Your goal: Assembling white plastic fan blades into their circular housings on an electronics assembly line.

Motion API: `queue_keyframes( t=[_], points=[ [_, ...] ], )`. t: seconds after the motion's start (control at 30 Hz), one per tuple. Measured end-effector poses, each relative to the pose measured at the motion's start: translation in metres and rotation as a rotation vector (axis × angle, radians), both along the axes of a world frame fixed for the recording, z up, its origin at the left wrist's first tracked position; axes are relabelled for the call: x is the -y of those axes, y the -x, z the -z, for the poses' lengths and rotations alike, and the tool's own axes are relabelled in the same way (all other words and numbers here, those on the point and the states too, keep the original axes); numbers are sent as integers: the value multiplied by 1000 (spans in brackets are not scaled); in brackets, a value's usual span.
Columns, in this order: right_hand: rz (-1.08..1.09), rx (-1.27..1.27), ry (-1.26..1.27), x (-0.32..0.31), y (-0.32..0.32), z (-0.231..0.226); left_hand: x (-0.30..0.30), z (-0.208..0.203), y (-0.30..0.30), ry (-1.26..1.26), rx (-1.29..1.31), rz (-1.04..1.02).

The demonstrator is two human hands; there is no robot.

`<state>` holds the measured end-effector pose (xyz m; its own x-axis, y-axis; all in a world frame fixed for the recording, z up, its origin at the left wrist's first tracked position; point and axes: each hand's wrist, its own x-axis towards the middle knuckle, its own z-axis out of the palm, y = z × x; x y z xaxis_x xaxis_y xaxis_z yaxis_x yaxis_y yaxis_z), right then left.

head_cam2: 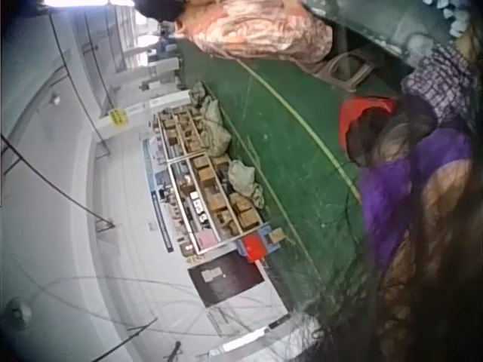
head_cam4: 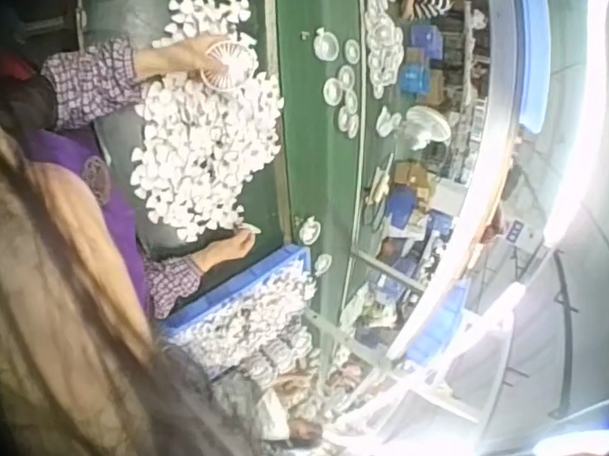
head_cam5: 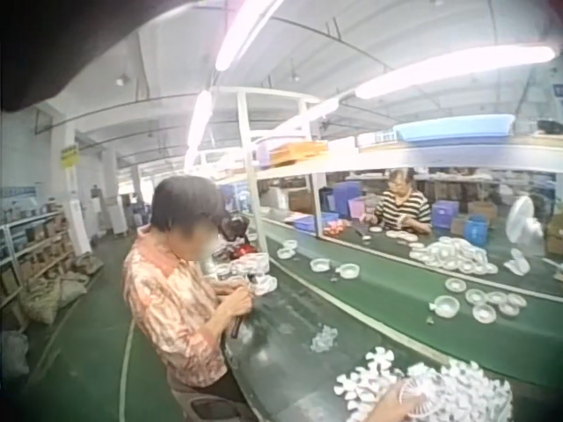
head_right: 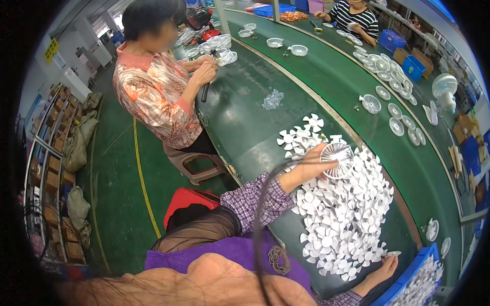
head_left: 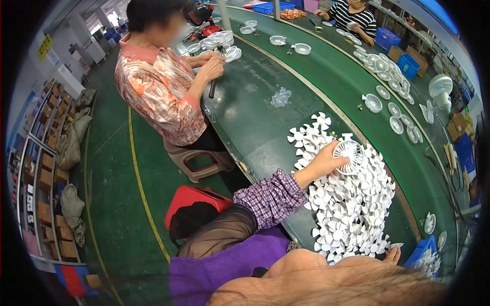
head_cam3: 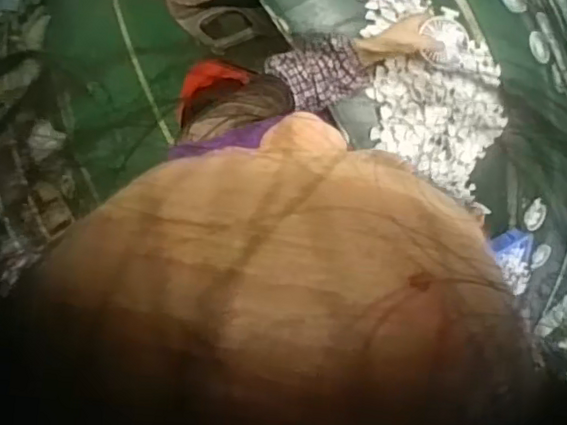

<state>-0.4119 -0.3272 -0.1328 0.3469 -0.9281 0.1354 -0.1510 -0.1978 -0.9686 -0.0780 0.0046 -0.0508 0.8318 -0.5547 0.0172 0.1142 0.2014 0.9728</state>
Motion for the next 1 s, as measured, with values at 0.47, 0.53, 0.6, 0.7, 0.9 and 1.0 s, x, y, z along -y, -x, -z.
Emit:
queue_keyframes(
  t=[0.47,0.53,0.6,0.7,0.9,1.0],
  points=[
    [62,37,-26,13,-2,5,0,-4,-10,116,17,-60],
    [56,-4,-16,9,0,-3,-2,-8,-4,125,-33,-51],
    [31,-14,11,-2,-1,-16,-5,-14,-3,84,-38,-43],
    [58,-10,-18,4,17,-3,-4,-9,-4,73,-34,21],
    [45,-70,5,-24,-10,-24,-3,14,-7,28,-20,-84],
    [40,7,3,-22,-32,-19,-9,-13,-5,21,-21,-100]
  ],
)
